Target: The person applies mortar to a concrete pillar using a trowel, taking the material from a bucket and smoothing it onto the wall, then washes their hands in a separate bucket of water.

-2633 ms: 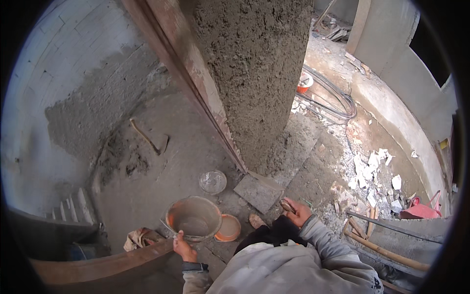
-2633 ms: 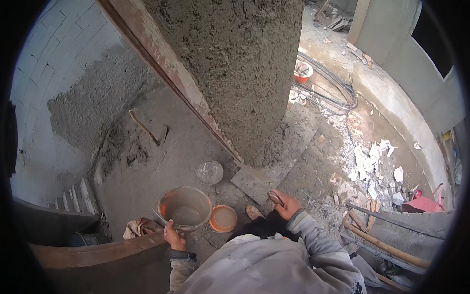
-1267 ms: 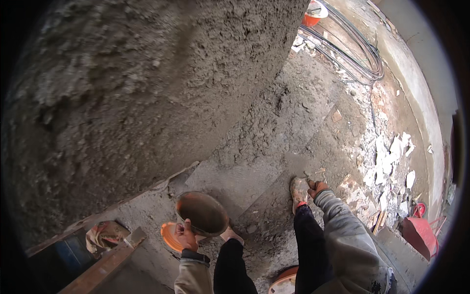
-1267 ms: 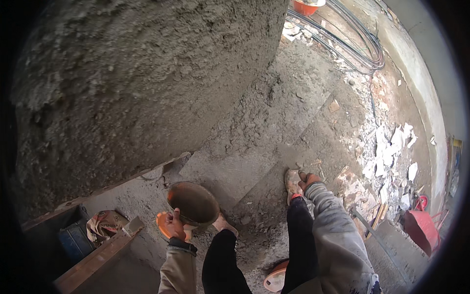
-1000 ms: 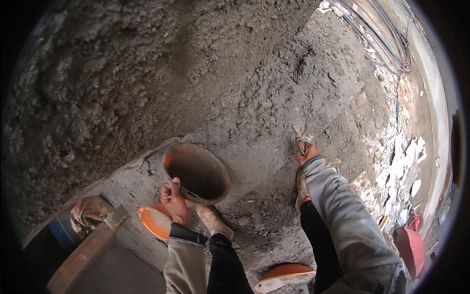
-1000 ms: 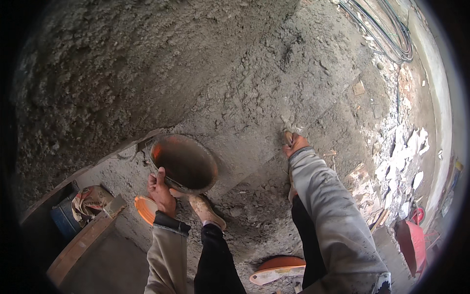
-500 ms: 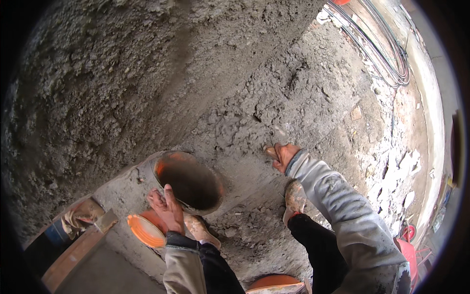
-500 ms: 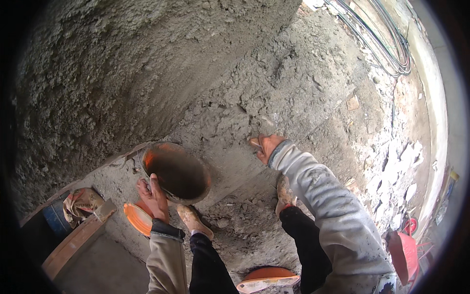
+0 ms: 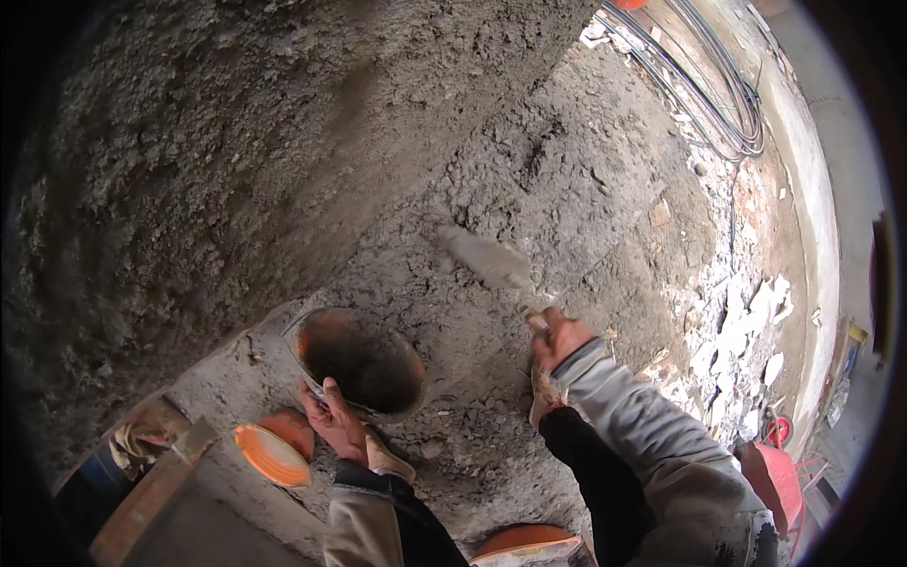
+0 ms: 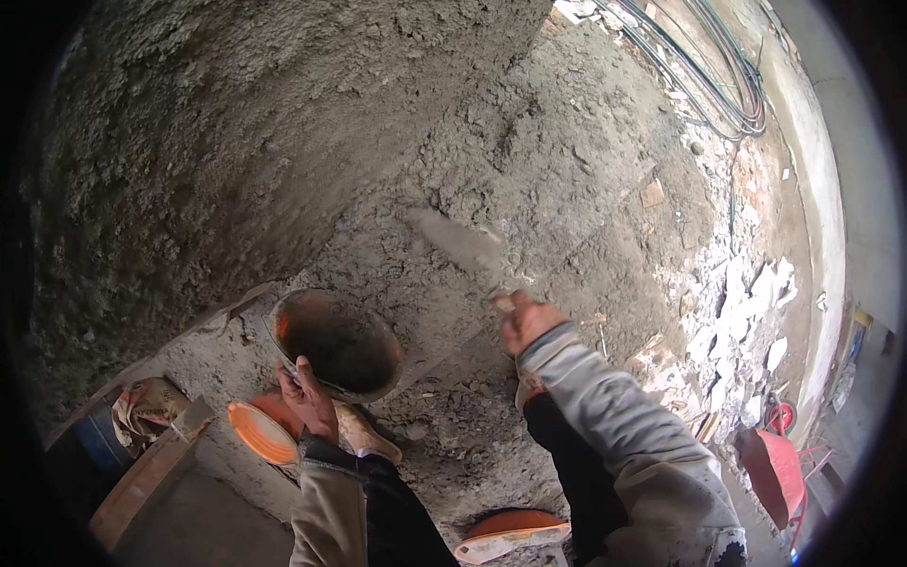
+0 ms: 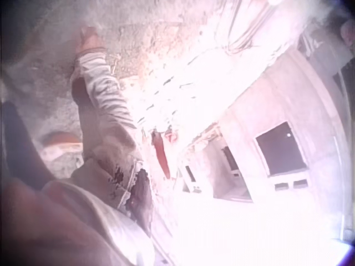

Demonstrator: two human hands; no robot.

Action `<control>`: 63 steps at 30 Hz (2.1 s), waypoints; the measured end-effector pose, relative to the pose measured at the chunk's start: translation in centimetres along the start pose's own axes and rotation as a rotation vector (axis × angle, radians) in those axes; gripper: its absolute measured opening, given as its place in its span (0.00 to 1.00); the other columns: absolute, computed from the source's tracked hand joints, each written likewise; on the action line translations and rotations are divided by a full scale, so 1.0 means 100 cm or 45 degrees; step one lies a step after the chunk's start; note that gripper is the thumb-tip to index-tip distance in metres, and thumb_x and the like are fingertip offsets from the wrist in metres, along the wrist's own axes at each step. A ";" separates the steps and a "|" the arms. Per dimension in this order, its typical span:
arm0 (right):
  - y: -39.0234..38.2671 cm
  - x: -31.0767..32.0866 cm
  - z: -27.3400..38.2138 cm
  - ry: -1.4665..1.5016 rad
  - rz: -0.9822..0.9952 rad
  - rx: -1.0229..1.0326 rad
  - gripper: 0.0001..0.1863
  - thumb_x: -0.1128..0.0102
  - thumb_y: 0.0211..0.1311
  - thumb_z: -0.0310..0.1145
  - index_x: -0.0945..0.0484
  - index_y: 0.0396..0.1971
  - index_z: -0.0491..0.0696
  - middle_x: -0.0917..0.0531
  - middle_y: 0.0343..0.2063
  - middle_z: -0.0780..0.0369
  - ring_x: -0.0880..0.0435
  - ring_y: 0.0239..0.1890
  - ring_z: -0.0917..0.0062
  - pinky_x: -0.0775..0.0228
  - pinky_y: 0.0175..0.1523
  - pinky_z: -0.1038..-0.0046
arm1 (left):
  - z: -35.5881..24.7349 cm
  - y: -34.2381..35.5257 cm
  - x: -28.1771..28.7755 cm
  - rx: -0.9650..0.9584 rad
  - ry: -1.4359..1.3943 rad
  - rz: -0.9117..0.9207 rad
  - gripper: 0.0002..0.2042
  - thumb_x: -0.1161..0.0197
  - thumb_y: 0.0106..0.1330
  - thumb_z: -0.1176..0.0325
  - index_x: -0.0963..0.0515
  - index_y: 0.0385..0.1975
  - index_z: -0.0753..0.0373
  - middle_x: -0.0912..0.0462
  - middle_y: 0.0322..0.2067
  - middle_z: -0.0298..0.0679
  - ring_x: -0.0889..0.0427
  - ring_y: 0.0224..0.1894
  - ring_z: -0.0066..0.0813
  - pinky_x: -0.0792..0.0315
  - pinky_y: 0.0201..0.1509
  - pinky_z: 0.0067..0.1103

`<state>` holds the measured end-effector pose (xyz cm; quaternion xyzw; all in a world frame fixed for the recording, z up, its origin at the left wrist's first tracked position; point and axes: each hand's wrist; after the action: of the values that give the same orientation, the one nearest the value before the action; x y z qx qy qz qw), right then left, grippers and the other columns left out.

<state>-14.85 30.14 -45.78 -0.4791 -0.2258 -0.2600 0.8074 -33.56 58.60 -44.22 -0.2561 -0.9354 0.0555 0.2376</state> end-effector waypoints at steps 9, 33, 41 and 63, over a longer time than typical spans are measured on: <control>0.131 0.061 -0.105 -0.042 -0.376 -0.387 0.20 0.35 0.39 0.38 0.26 0.30 0.40 0.21 0.25 0.49 0.20 0.32 0.57 0.29 0.41 0.66 | 0.000 0.024 -0.014 -0.022 0.128 -0.005 0.14 0.49 0.67 0.66 0.30 0.47 0.69 0.24 0.35 0.32 0.31 0.36 0.16 0.37 0.43 0.14; 0.087 0.011 -0.029 -0.146 0.167 0.182 0.19 0.41 0.47 0.35 0.32 0.35 0.39 0.23 0.15 0.53 0.20 0.20 0.59 0.26 0.29 0.63 | 0.008 0.012 -0.020 -0.036 0.193 -0.049 0.10 0.47 0.67 0.64 0.35 0.27 0.62 0.34 0.25 0.27 0.40 0.29 0.13 0.42 0.34 0.13; 0.006 -0.097 0.063 -0.323 0.169 0.804 0.18 0.48 0.54 0.32 0.33 0.43 0.39 0.21 0.17 0.55 0.21 0.17 0.66 0.27 0.23 0.67 | 0.011 0.009 -0.016 -0.046 0.133 -0.071 0.11 0.48 0.67 0.62 0.35 0.28 0.62 0.36 0.24 0.26 0.40 0.29 0.15 0.42 0.33 0.15; 0.005 -0.043 0.078 0.020 0.719 0.156 0.15 0.49 0.57 0.33 0.34 0.42 0.42 0.25 0.14 0.60 0.24 0.15 0.70 0.27 0.22 0.67 | 0.014 0.033 -0.006 -0.065 0.042 -0.080 0.13 0.44 0.65 0.65 0.33 0.26 0.70 0.27 0.32 0.30 0.42 0.27 0.14 0.42 0.31 0.15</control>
<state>-18.69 38.15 -45.32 -0.4715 -0.0927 -0.0144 0.8769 -32.23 61.15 -46.45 -0.2334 -0.9400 0.0200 0.2482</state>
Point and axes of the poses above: each hand's wrist, its own y-axis towards the middle knuckle, its own x-axis out of the back of the hand, z = x × y
